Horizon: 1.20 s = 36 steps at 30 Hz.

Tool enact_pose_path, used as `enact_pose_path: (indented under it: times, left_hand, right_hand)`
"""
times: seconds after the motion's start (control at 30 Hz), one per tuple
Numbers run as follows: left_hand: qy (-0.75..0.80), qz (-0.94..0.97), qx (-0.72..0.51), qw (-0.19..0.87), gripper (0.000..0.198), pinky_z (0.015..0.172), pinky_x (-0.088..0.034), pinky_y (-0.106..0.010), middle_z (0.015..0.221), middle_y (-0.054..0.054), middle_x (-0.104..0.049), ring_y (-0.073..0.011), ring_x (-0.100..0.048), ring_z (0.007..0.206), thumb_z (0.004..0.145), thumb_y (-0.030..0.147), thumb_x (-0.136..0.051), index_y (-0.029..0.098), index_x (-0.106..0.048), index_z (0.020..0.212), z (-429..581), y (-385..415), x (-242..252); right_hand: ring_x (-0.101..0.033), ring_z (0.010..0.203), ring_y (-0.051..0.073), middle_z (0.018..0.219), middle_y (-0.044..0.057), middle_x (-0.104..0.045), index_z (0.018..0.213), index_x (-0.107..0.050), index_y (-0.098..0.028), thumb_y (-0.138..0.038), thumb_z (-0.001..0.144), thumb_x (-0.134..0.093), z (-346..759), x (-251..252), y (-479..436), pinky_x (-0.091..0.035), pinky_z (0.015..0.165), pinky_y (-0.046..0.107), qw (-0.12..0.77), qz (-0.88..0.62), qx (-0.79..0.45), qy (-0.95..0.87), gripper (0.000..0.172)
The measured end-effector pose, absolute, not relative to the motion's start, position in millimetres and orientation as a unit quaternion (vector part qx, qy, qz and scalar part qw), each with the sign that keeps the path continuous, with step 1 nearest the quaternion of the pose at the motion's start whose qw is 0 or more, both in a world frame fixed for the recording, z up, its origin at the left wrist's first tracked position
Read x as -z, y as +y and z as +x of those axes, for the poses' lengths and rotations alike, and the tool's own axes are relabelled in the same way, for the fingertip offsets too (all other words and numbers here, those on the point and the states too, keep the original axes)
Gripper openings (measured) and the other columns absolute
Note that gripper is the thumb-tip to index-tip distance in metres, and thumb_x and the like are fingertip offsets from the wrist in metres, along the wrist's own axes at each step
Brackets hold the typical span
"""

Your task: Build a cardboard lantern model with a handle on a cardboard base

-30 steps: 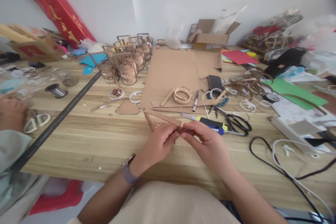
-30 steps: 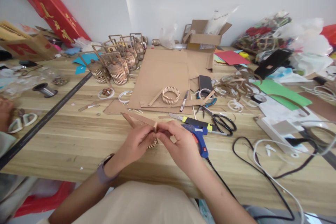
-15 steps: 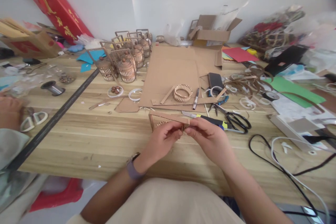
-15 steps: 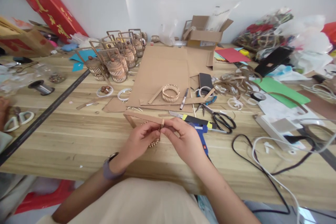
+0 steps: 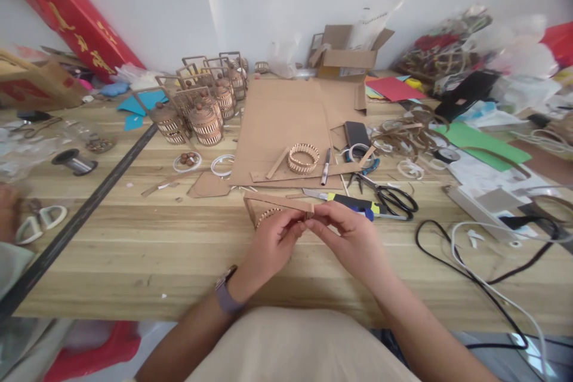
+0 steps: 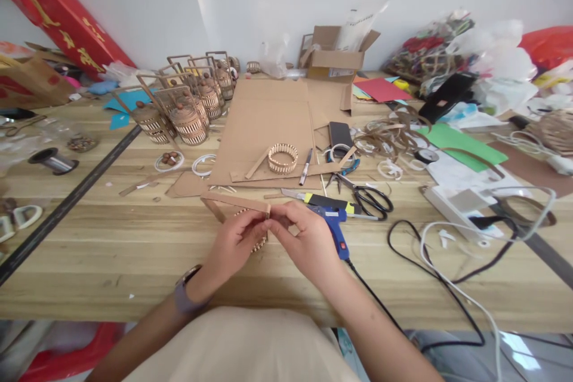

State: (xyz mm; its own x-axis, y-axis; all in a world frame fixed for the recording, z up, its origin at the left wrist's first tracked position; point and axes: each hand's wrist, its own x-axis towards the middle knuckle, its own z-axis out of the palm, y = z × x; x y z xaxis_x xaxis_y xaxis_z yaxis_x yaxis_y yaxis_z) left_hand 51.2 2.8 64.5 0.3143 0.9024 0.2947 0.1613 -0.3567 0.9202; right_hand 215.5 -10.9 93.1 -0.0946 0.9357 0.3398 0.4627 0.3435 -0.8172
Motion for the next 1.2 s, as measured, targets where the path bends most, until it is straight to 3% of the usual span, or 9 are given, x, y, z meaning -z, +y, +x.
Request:
enact_pose_path:
  times: [0.23,0.5,0.7,1.03,1.2]
  left_hand:
    - [0.387,0.705,-0.440,0.400,0.017,0.078,-0.050,-0.026,0.092,-0.005,-0.075,-0.0176,-0.068,0.086,0.096,0.029,-0.056,0.018,-0.068,0.096,54.2,3.5,-64.0]
    - [0.399,0.665,-0.441,0.452,0.020,0.063,-0.050,-0.019,0.097,-0.006,-0.074,-0.0162,-0.068,0.085,0.094,0.033,-0.059,0.018,-0.069,0.101,54.3,1.8,-58.8]
    - [0.374,0.657,-0.461,0.464,0.017,0.068,-0.051,-0.019,0.093,-0.003,-0.074,-0.0134,-0.067,0.081,0.093,0.029,-0.060,0.019,-0.069,0.104,55.1,2.7,-55.9]
    - [0.374,0.674,-0.486,0.413,0.016,0.067,-0.051,-0.022,0.086,-0.003,-0.074,-0.0131,-0.065,0.072,0.093,0.030,-0.062,0.018,-0.071,0.100,57.3,5.3,-59.1]
    - [0.384,0.700,-0.478,0.367,0.016,0.075,-0.051,-0.026,0.092,-0.005,-0.075,-0.0156,-0.066,0.079,0.094,0.027,-0.060,0.020,-0.072,0.103,58.0,6.2,-60.6]
  right_hand:
    - [-0.058,0.063,0.014,0.070,0.000,-0.065,0.082,-0.071,-0.022,-0.027,0.085,-0.063,216.0,-97.9,-9.8,-0.049,0.061,0.025,0.448,-0.507,-0.277,-0.682,0.009]
    - [-0.059,0.066,0.015,0.073,0.002,-0.067,0.084,-0.073,-0.022,-0.030,0.085,-0.063,218.6,-98.8,-8.0,-0.050,0.064,0.028,0.449,-0.501,-0.316,-0.669,0.013]
    - [-0.062,0.071,0.017,0.078,0.003,-0.069,0.088,-0.074,-0.022,-0.035,0.085,-0.063,222.1,-97.8,-4.7,-0.051,0.066,0.029,0.435,-0.502,-0.357,-0.657,0.017]
    - [-0.064,0.075,0.018,0.081,0.004,-0.068,0.092,-0.074,-0.023,-0.037,0.088,-0.064,220.4,-96.4,-6.7,-0.053,0.068,0.030,0.440,-0.505,-0.344,-0.658,0.019]
    - [-0.065,0.079,0.019,0.085,0.004,-0.070,0.095,-0.074,-0.024,-0.035,0.089,-0.063,220.0,-94.4,-6.1,-0.053,0.071,0.031,0.450,-0.497,-0.331,-0.664,0.017]
